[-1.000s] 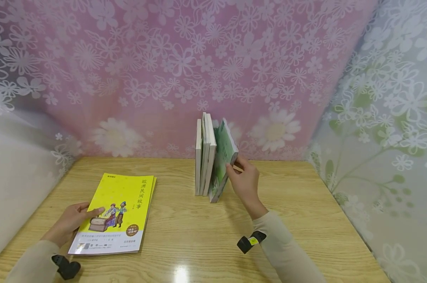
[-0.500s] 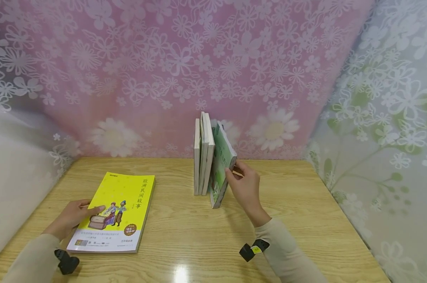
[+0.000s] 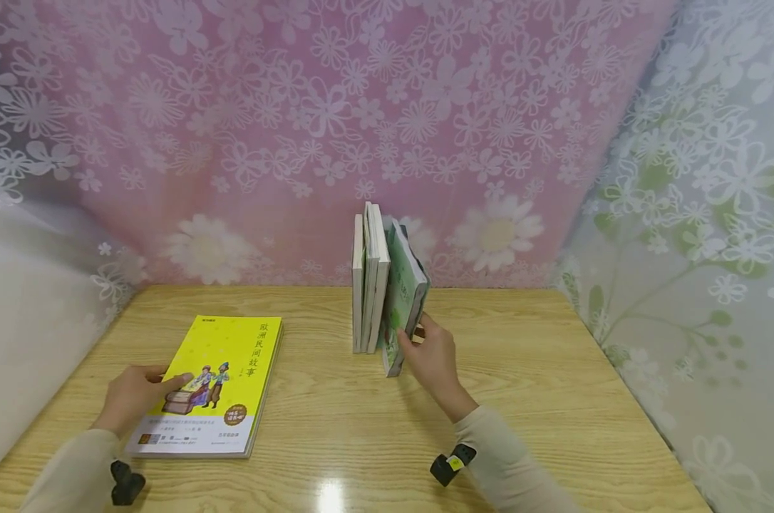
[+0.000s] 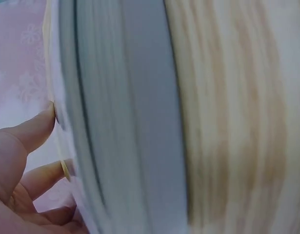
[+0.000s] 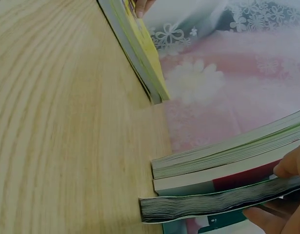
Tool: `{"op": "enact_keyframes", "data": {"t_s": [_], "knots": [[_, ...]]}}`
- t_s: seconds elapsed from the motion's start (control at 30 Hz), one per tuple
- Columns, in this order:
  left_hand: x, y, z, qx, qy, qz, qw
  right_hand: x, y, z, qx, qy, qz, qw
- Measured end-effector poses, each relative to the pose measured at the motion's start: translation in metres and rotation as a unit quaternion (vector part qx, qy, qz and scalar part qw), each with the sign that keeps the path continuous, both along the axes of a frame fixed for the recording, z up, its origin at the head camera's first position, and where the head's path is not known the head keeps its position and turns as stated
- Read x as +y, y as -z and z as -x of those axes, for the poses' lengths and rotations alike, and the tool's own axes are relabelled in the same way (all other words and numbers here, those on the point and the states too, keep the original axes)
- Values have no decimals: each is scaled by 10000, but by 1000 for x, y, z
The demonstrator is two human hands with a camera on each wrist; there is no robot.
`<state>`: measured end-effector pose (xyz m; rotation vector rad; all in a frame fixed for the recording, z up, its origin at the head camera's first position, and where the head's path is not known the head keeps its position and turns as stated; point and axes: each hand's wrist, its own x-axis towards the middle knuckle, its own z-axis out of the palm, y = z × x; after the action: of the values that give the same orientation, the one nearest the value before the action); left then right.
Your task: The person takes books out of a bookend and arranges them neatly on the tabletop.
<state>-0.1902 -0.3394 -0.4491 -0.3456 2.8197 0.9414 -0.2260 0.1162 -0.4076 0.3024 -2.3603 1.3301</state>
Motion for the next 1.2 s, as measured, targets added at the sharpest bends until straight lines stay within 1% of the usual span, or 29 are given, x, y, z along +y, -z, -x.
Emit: {"op": "enact_keyframes", "data": {"t_s": [0.1,0.2,0.27,0.43,0.57,0.67,0.8,0.9,1.03,1.2], "knots": [[-1,1,0,-47,90,-52,9999,0,5,-1,-62,-45,-41,10000],[-3,4,0,-104,101,-190,9997,2,6,-3,-40,-42,-65,10000],[-4,6,-1,-76,49,-239,9997,3,6,-5,-13,-38,-86,10000],[-3,6,-2,112,-267,-272,9992,5,5,-11,30,-144,-36,9999],[-2,3,-4,193,-319,-242,9990,5,6,-16,74,-246,41,9997],[-2,2,-4,239,-288,-159,9992,6,7,-19,63,-193,58,9998],[-3,6,-2,349,-248,9,9991,8,7,-22,81,-100,58,9999],[-4,7,-2,397,-235,39,9989,11,7,-23,82,-98,119,9998],[-3,3,-2,442,-97,78,9989,15,6,-24,26,-95,283,9996],[-4,-2,-1,391,35,170,9991,19,6,-25,-76,-85,415,9991]]}}
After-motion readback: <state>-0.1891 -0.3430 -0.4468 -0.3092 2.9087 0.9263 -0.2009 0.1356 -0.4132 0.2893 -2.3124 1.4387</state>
